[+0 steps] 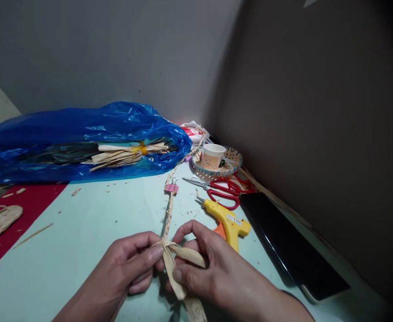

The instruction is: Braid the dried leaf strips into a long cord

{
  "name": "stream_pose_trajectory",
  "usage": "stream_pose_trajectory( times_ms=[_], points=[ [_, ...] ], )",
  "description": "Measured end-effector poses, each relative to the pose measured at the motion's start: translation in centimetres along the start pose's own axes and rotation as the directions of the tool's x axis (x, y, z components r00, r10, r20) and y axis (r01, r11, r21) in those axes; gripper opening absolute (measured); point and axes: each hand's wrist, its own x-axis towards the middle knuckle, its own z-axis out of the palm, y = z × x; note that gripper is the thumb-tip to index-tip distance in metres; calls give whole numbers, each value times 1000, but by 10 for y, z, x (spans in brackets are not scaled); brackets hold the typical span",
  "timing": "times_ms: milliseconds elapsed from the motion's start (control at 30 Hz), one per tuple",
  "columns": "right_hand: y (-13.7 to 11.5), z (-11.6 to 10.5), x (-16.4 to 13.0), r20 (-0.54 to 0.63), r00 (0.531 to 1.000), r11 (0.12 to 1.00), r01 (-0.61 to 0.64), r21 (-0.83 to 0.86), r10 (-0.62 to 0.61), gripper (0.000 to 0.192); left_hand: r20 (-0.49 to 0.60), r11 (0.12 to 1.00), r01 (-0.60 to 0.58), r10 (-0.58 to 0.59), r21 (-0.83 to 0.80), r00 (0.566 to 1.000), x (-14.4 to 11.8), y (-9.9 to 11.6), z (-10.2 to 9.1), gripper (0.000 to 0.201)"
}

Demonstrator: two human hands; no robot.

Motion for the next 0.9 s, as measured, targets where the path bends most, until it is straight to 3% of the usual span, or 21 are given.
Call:
stream_pose_trajectory(
  times_ms=[200, 333, 467, 567, 733, 900],
  points=[
    [9, -2, 2, -75, 995, 974, 48, -220, -66, 16, -57, 996, -8, 14, 93, 998, 2, -3, -7, 21],
    [7, -5, 0, -54, 997, 983, 40, -178, -50, 17, -49, 995, -13, 18, 99, 999, 5, -7, -10, 28],
    [4, -9, -2, -5, 999, 998, 38, -44, -38, 17, 34, 1000, -1, 1, 8, 999, 8, -10, -11, 42],
    [2, -12, -2, 8, 998, 998, 65, -13, -65, 17, 98, 996, 49, -42, -68, 994, 8, -10, -10, 41],
    [3, -10, 0, 10, 999, 995, 51, -84, -50, 16, 143, 985, 105, -86, -134, 986, 7, -13, -8, 43],
    [7, -7, 0, 19, 999, 983, 50, -178, -48, 13, 97, 994, 40, -31, -99, 995, 9, -18, -9, 41]
  ],
)
